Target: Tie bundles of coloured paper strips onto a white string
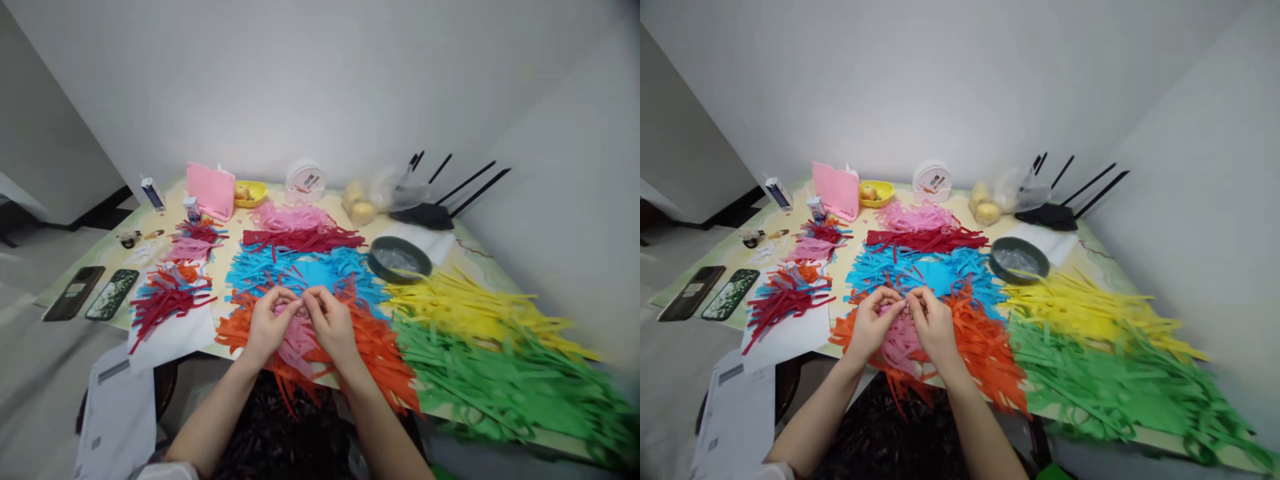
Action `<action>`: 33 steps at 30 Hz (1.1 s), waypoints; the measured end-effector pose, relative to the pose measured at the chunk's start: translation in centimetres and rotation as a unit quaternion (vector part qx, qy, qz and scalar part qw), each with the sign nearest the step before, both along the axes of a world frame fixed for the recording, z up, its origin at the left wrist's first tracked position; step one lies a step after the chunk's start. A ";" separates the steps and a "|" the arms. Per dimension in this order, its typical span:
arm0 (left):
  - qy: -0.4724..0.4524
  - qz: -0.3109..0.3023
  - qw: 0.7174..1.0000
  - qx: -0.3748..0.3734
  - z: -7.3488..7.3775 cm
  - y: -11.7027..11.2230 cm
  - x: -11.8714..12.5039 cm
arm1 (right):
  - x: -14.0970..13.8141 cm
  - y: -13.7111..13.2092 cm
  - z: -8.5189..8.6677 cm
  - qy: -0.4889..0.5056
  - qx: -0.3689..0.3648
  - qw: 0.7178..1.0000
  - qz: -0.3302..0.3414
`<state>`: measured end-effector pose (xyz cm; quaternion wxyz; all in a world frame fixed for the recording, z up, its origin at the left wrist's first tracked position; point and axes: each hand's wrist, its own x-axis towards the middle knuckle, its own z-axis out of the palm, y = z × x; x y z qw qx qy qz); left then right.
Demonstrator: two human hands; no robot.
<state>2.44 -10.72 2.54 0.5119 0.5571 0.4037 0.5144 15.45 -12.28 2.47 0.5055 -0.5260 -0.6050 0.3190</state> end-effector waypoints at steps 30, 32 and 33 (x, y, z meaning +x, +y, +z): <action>0.045 0.002 0.999 -0.007 0.6 0.9 -1.0 | 0.6 0.1 1.8 0.017 0.005 0.999 -0.046; 0.054 0.009 0.998 -0.001 0.5 0.8 -1.2 | 0.4 -0.2 1.7 0.022 0.025 0.996 -0.083; 0.058 0.013 0.998 -0.001 0.4 0.7 -1.2 | 0.2 -0.3 1.6 0.023 0.034 0.995 -0.096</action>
